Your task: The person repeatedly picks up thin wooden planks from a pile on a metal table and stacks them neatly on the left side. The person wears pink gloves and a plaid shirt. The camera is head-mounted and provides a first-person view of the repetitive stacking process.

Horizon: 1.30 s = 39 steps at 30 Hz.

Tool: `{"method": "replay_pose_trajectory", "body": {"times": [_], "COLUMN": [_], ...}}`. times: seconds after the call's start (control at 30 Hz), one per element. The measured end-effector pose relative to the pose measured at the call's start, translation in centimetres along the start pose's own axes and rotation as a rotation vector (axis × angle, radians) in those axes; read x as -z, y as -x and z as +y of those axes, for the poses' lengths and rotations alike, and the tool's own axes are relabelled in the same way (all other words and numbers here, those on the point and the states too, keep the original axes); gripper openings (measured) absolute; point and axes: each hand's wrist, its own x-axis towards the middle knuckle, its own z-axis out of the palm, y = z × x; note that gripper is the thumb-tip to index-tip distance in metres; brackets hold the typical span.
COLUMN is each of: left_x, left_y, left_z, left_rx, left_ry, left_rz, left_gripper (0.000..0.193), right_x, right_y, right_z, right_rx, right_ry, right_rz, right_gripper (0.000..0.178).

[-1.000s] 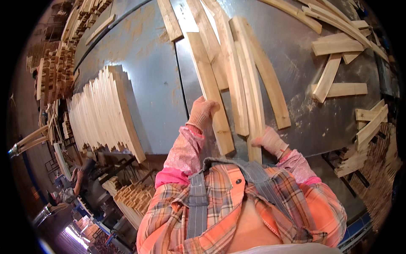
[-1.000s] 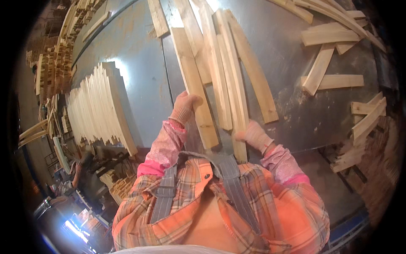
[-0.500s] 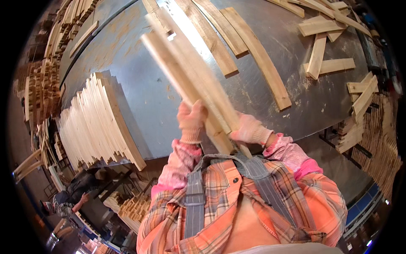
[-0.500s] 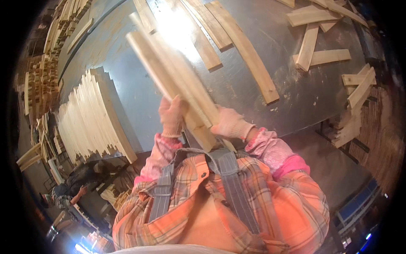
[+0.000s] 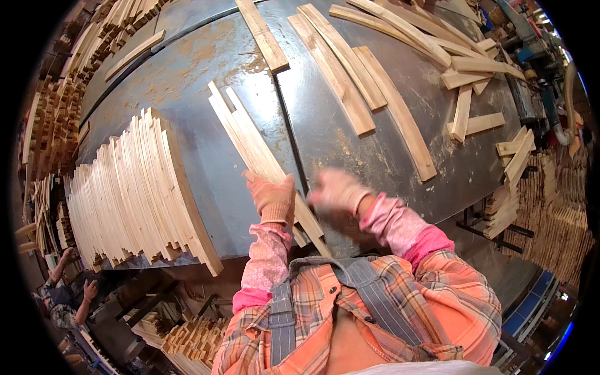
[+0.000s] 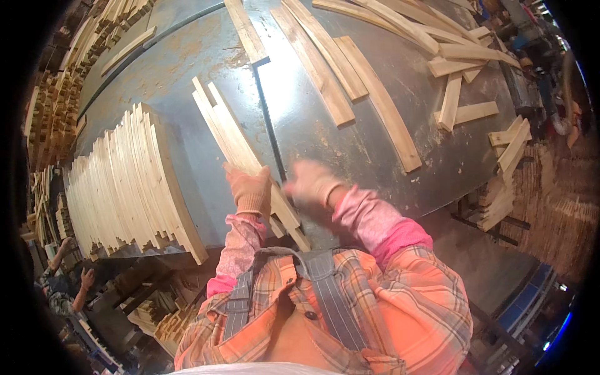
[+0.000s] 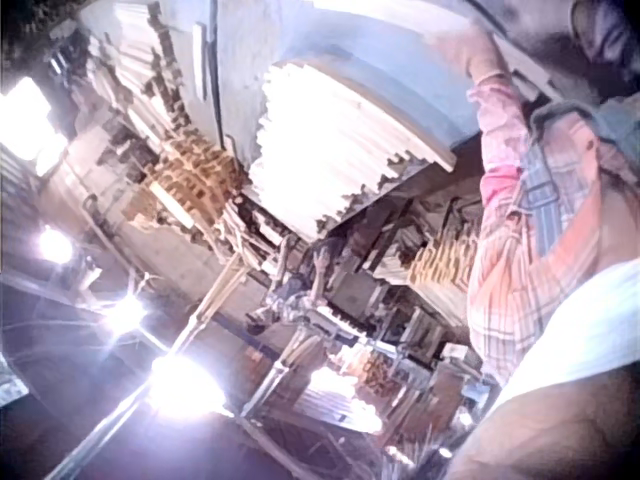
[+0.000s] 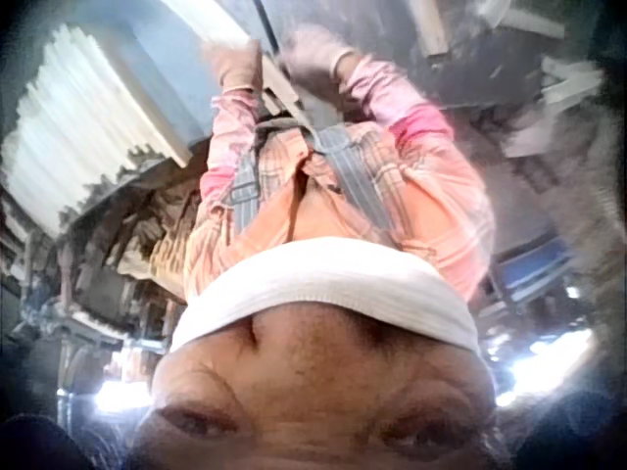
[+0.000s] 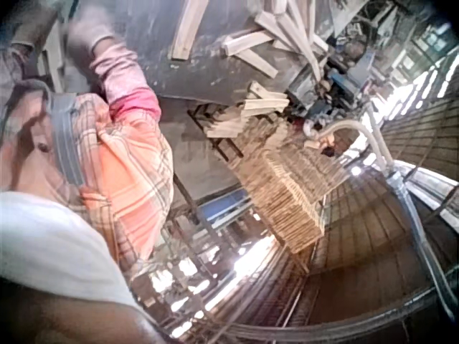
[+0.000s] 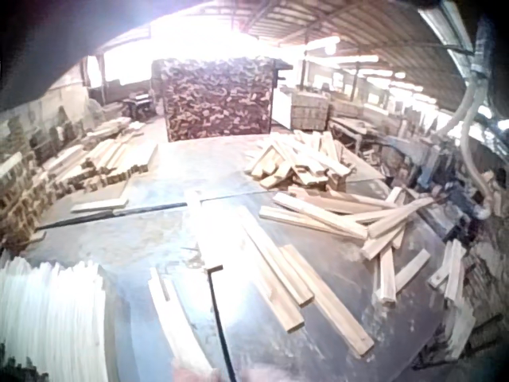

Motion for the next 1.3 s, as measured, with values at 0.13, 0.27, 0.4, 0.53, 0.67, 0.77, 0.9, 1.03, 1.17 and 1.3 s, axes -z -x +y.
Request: {"method": "replay_pose_trajectory", "body": {"times": [0.13, 0.27, 0.4, 0.53, 0.67, 0.77, 0.9, 1.03, 1.17, 1.3], "left_x": [2.8, 10.0, 14.4, 13.7, 11.9, 11.3, 11.3, 11.4, 11.3, 11.3], "left_y": [-5.4, -9.4, -11.0, -12.2, -13.0, -13.1, -13.0, -13.4, -13.7, -13.7], "left_z": [-3.3, -6.7, -10.3, -13.7, -14.7, -14.0, -13.0, -12.9, -12.8, -12.8], "left_rx": [-0.043, 0.053, 0.032, -0.096, -0.17, -0.328, -0.201, -0.218, -0.234, -0.23], "left_ry": [0.033, -0.266, -0.577, -0.581, -0.342, -0.442, -0.432, -0.36, -0.375, -0.374], "left_rz": [0.057, 0.094, 0.082, 0.214, 0.294, 0.254, 0.2, 0.224, 0.248, 0.246], "left_gripper": [0.117, 0.099, 0.087, 0.094, 0.105, 0.104, 0.091, 0.088, 0.087, 0.084], "right_x": [7.2, 9.2, 6.2, -0.9, -9.8, -12.2, -1.3, 14.1, 20.0, 20.0], "right_y": [-6.0, -7.0, -2.8, -2.6, -6.7, -9.6, -14.6, -25.2, -31.2, -29.7], "right_z": [5.3, 6.8, 4.0, -1.1, -7.7, -14.8, -17.5, -14.6, -14.2, -14.8], "right_rx": [-0.368, -0.408, -0.02, 0.175, 0.148, 0.453, 0.423, -0.158, -0.333, -0.322], "right_ry": [0.106, -0.081, -0.693, -1.022, -0.961, -0.429, -0.031, 0.123, 0.232, 0.14], "right_rz": [0.773, 0.562, 0.395, 0.128, -0.24, -0.173, 0.083, 0.736, 0.575, 0.544], "right_gripper": [0.074, 0.081, 0.076, 0.07, 0.078, 0.078, 0.04, 0.075, 0.089, 0.076]}}
